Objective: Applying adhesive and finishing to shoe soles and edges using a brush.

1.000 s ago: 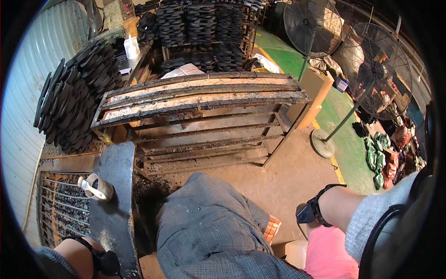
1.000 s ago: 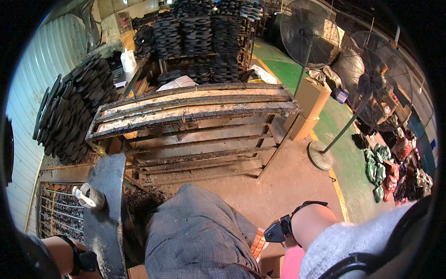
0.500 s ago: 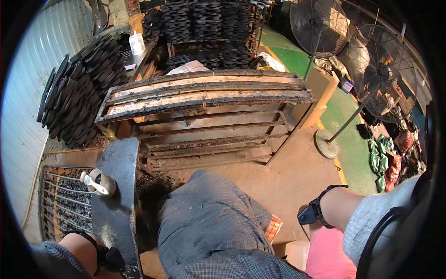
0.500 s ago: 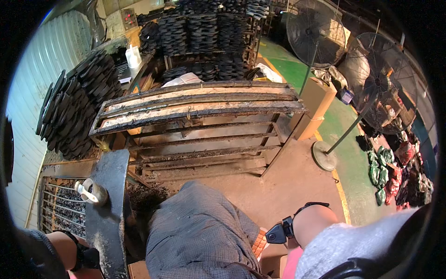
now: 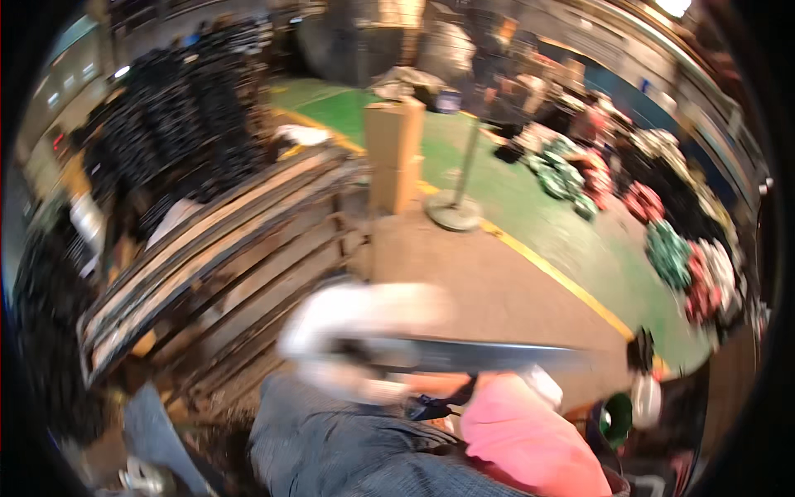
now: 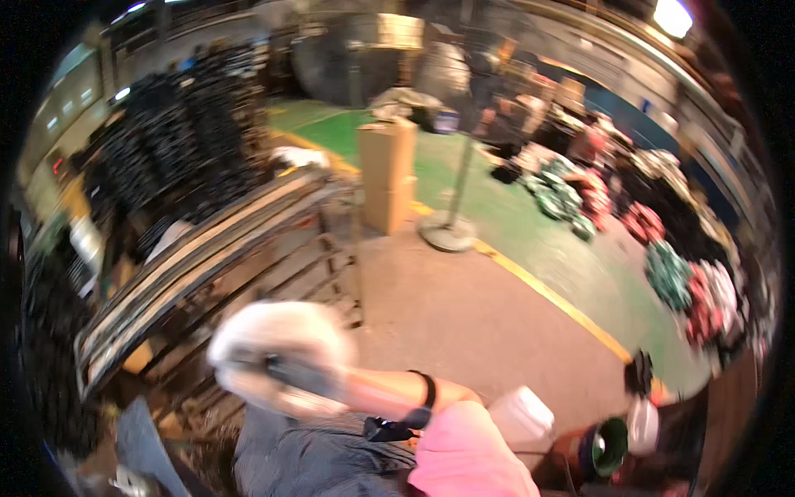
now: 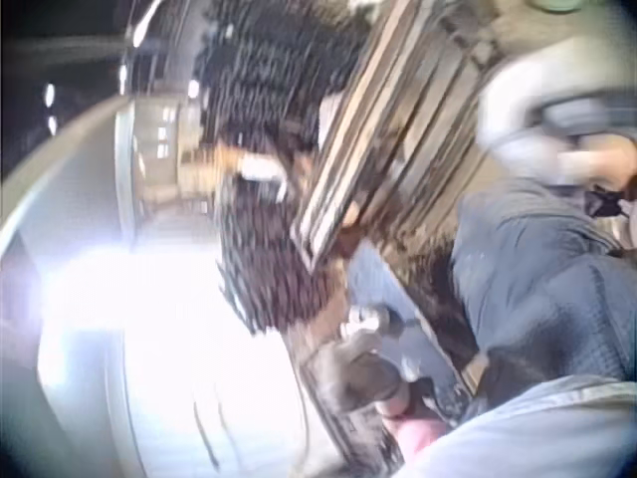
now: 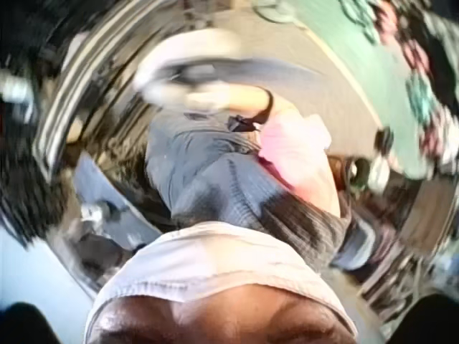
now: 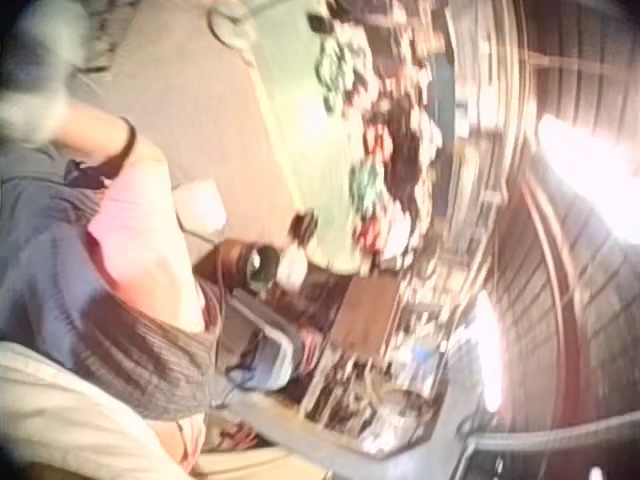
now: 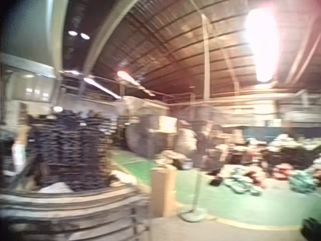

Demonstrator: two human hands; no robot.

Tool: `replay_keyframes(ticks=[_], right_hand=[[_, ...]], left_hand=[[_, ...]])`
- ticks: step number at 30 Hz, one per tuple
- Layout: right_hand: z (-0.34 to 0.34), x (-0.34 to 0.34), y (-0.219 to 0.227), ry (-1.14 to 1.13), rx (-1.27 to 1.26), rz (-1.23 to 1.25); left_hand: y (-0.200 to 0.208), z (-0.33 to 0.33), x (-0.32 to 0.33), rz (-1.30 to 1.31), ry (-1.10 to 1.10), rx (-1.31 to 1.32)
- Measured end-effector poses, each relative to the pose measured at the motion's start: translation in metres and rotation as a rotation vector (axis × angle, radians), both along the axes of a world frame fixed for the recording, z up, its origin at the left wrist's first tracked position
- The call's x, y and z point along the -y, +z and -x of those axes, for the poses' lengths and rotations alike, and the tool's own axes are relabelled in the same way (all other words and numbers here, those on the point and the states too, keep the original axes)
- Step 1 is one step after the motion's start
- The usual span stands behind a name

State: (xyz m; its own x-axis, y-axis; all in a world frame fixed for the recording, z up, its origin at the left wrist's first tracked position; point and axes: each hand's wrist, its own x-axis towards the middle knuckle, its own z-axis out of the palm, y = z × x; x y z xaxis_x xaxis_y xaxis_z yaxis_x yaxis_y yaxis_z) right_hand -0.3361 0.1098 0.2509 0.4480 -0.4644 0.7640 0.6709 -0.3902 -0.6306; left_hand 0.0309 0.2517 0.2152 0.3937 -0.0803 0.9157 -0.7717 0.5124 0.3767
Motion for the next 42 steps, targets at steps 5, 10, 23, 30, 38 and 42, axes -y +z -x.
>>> replay_keyframes(ticks=[5, 10, 23, 30, 38, 42], right_hand=[[-0.022, -0.008, -0.136, -0.801, -0.749, 0.007], [-0.044, -0.031, -0.243, -0.465, -1.021, 0.182], [-0.071, -0.023, -0.274, -0.311, -1.181, 0.134], [-0.072, -0.020, -0.279, -0.354, -1.208, 0.068], [-0.074, -0.017, -0.273, -0.353, -1.234, 0.022], [-0.071, -0.021, -0.277, -0.396, -1.232, 0.065]], left_hand=[[-0.064, 0.003, -0.036, -1.238, -0.286, 1.307], [-0.178, -0.085, -0.123, -1.411, -0.929, 1.383], [-0.157, -0.096, -0.166, -1.516, -0.900, 1.127], [-0.153, -0.093, -0.161, -1.469, -0.942, 1.081], [-0.275, -0.131, -0.219, -1.200, -0.832, 1.892], [-0.174, -0.104, -0.170, -1.533, -0.976, 1.203]])
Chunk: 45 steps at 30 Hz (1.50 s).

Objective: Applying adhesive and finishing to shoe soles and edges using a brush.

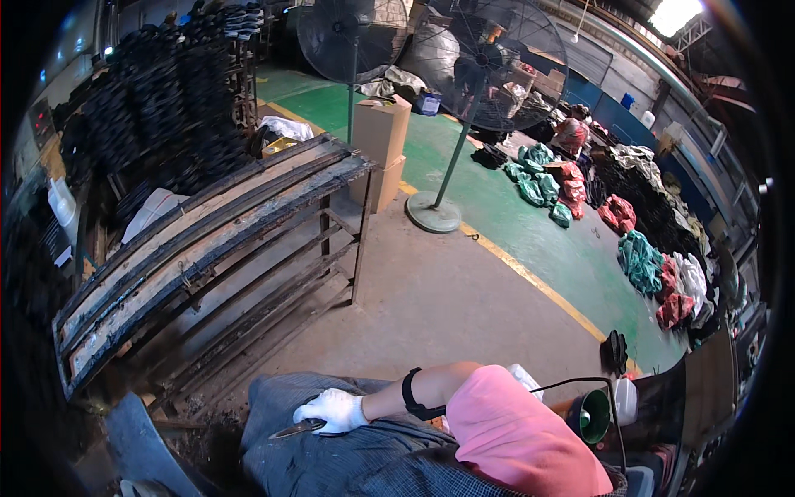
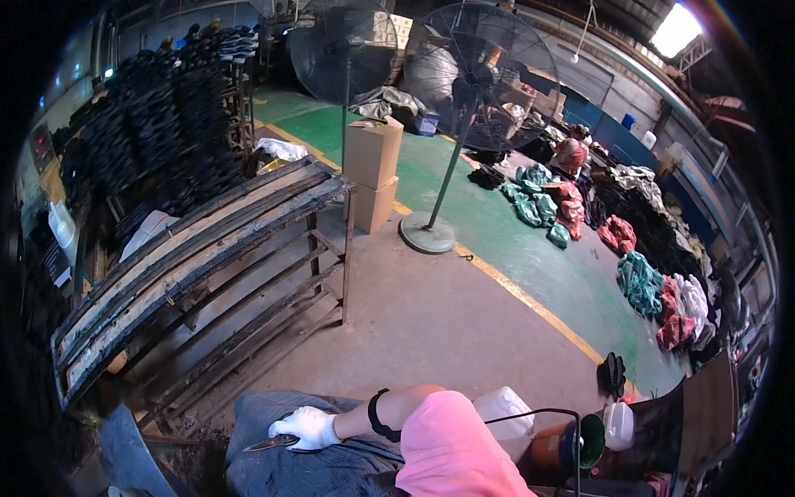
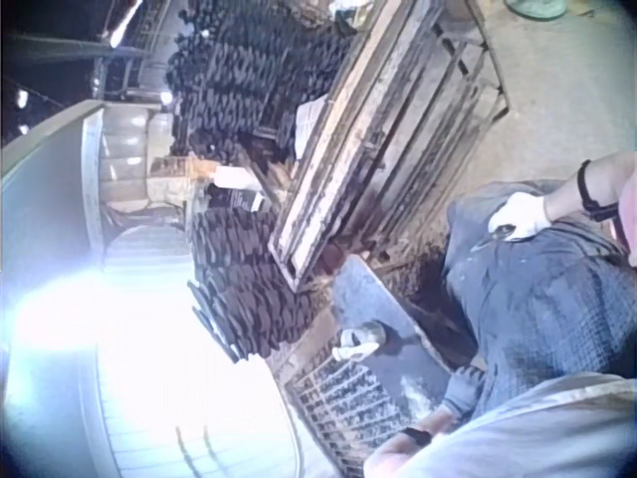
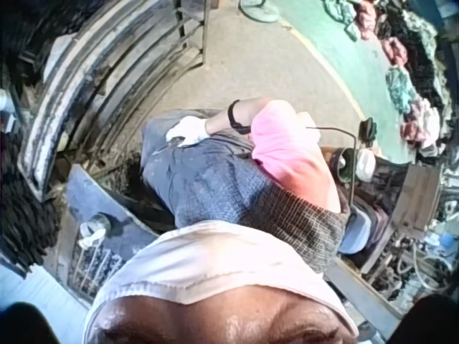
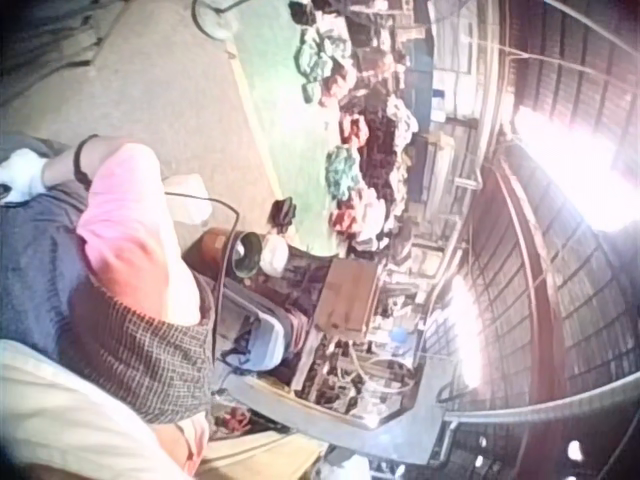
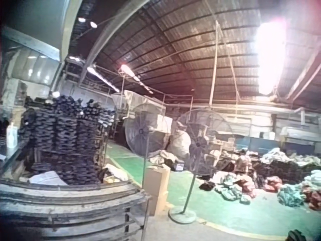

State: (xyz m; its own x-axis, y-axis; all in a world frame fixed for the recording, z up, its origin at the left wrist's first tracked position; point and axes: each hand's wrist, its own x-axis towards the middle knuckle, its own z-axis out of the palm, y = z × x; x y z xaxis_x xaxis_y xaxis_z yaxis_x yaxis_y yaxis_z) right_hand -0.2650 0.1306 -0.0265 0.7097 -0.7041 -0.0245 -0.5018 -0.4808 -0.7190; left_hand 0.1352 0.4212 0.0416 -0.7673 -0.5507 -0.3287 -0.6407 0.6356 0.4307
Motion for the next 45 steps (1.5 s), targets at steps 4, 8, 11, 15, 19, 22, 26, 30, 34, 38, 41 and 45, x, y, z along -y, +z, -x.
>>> replay_keyframes(ticks=[4, 8, 11, 15, 19, 22, 26, 30, 34, 38, 41, 45], right_hand=[[0.000, -0.003, 0.010, -0.014, 0.014, 0.041], [-0.003, -0.006, 0.017, -0.020, -0.030, 0.030], [-0.006, -0.009, 0.018, 0.005, -0.015, 0.029], [-0.013, -0.009, 0.022, 0.021, -0.046, 0.029], [-0.012, -0.009, 0.025, 0.015, -0.080, 0.011], [-0.013, -0.009, 0.023, 0.010, -0.083, 0.018], [-0.014, -0.010, 0.022, -0.001, -0.075, 0.040], [-0.012, -0.009, 0.019, 0.001, -0.060, 0.050], [-0.011, -0.009, 0.015, 0.007, -0.031, 0.078], [-0.010, -0.009, 0.019, 0.013, -0.041, 0.041], [-0.010, -0.011, 0.016, 0.016, -0.021, 0.077], [-0.010, -0.011, 0.016, 0.011, -0.019, 0.050]], left_hand=[[-0.012, -0.007, -0.010, -0.068, 0.040, 0.187], [-0.006, -0.002, -0.010, -0.075, 0.139, 0.271], [-0.022, -0.014, -0.018, 0.038, 0.096, 0.144], [-0.020, -0.009, -0.021, 0.016, 0.167, 0.173], [-0.021, -0.008, -0.018, 0.010, 0.152, 0.160], [-0.024, -0.008, -0.018, 0.021, 0.154, 0.159], [-0.023, -0.008, -0.019, 0.024, 0.175, 0.188], [-0.021, -0.009, -0.016, 0.015, 0.157, 0.177], [-0.027, -0.011, -0.019, 0.037, 0.160, 0.171], [-0.020, -0.007, -0.015, 0.019, 0.190, 0.184], [-0.026, -0.009, -0.016, -0.001, 0.175, 0.235], [-0.025, -0.011, -0.017, 0.017, 0.188, 0.180]])
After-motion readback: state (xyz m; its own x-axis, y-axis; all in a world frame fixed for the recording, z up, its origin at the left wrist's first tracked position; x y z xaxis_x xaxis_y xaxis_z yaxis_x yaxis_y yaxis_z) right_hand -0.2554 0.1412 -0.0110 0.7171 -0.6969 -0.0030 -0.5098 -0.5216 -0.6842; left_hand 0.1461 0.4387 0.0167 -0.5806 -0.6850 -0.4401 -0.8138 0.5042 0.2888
